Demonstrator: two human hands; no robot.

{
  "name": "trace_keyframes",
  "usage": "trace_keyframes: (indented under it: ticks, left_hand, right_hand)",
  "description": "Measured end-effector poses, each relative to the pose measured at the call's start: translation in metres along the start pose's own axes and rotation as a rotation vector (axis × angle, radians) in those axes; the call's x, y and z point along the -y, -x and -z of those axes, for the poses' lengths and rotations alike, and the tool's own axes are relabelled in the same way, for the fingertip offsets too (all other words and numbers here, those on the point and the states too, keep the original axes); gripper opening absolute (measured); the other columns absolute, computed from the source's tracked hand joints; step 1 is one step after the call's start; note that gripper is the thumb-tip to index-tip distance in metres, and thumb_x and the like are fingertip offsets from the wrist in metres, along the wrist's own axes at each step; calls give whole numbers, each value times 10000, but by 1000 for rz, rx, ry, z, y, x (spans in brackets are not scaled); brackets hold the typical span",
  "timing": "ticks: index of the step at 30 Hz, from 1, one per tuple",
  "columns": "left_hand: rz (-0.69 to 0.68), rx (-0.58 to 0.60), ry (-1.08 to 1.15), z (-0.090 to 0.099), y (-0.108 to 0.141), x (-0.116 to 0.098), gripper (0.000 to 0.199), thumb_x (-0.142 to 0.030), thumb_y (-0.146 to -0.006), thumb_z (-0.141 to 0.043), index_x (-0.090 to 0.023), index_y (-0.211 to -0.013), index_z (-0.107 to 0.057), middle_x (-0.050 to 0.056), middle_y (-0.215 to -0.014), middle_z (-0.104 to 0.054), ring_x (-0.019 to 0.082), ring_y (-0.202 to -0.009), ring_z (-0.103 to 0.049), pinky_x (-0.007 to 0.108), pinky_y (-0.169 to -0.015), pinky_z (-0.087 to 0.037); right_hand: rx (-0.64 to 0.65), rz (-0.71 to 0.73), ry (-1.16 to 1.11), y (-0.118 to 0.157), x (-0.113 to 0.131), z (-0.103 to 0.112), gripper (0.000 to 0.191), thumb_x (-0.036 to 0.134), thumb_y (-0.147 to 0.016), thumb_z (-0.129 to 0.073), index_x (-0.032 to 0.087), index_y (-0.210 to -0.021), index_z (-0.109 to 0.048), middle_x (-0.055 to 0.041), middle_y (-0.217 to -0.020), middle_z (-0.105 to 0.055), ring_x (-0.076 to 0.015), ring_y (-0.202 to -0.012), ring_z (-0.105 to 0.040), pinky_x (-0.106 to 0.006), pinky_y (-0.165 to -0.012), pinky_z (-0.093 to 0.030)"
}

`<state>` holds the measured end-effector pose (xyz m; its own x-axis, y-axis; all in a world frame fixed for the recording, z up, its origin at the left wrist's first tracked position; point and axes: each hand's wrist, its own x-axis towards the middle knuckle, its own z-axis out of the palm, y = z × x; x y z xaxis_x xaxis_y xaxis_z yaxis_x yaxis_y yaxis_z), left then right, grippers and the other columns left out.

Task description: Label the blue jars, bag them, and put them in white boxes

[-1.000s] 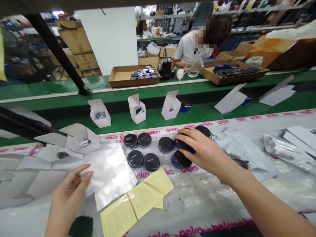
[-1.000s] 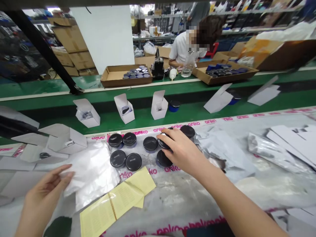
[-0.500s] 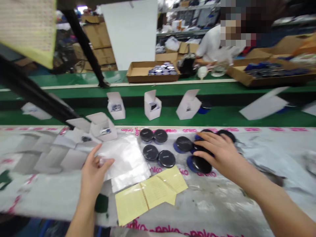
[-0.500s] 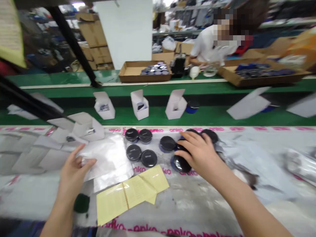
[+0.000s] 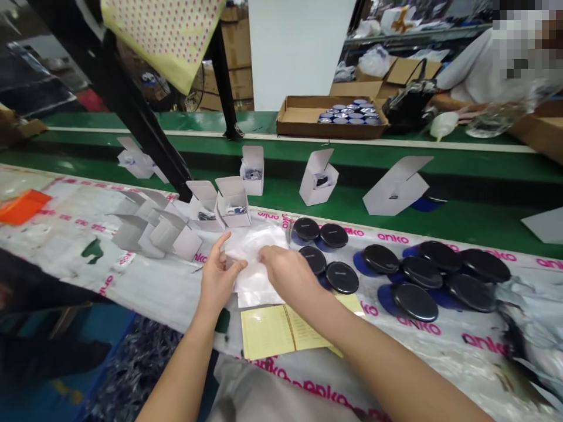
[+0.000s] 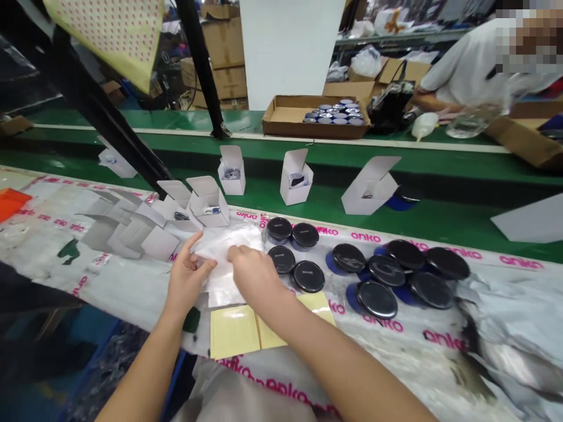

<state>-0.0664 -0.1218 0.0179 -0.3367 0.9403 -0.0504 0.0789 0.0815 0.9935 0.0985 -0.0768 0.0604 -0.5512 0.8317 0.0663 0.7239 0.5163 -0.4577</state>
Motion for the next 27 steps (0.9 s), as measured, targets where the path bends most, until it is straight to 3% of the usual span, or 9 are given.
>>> trace_keyframes:
  ticks: [2,4,6,8,11,13,17,22,27]
  left_hand:
    - [-23,-31,-143,1,0,6,729,-374,-808,-751,-220,-1472,-492,20,-883,-718,191,-766,-659,310,-742,-538]
    - [-73,-38,-337,1,1,10,624,-348,-847,-709,-243,-1437,-538,61,-1071,-726,223,-896,-671,355,-846,-534]
    - [-160,-18,-500,0,2,11,587,-304,-871,-673,-245,-1440,-545,94,-1222,-680,266,-1063,-648,407,-958,-505]
    - [-277,-64,-593,-1,4,6,605,-272,-868,-667,-225,-1457,-536,126,-1284,-618,300,-1191,-590,451,-1035,-466]
    - [-447,-217,-586,-4,12,-13,399,-309,-872,-700,-227,-1262,-682,123,-1235,-597,302,-1196,-575,459,-1058,-446]
    - [-488,-176,-463,-10,21,-33,223,-361,-897,-699,-243,-1083,-739,93,-1155,-640,272,-1119,-614,420,-1017,-467]
    - [-299,83,-119,-29,29,-62,283,-412,-830,-771,-248,-1058,-737,61,-1071,-708,237,-999,-646,343,-858,-503]
    - [-72,46,165,-38,21,-56,206,-401,-855,-733,-201,-816,-703,22,-831,-689,177,-812,-611,302,-778,-483]
    - [49,26,393,-32,18,-48,281,-374,-702,-884,-181,-726,-682,-9,-760,-662,135,-758,-584,264,-752,-476]
  right_hand:
    - [-20,-27,3,3,-11,11,299,2,-907,-485,172,-953,-727,-112,-906,-799,-251,-812,-764,-315,-689,-543]
    - [-108,-56,-43,6,-22,25,359,17,-914,-443,188,-1086,-709,-113,-995,-800,-257,-903,-762,-348,-760,-561]
    - [-265,-105,-218,7,-32,37,354,95,-945,-453,211,-1230,-628,-87,-1012,-793,-242,-886,-750,-367,-766,-567]
    - [-378,-157,-456,9,-40,48,288,213,-958,-521,221,-1243,-560,-45,-899,-779,-220,-764,-724,-355,-696,-559]
    - [-384,-172,-598,11,-44,56,271,302,-924,-608,236,-1176,-532,-17,-809,-751,-213,-707,-705,-346,-661,-549]
    - [-369,-135,-529,13,-38,56,303,265,-908,-616,252,-1199,-533,-23,-847,-754,-225,-762,-721,-359,-708,-560]
    - [-313,32,-284,18,-20,49,345,157,-919,-557,264,-1247,-546,-33,-889,-731,-231,-818,-716,-337,-726,-556]
    - [-275,182,-44,22,-16,40,244,186,-983,-561,211,-1225,-573,-70,-872,-689,-267,-823,-671,-358,-679,-535]
    - [-400,276,10,22,-18,39,236,341,-995,-633,158,-1144,-641,-143,-1027,-712,-317,-987,-656,-437,-831,-510]
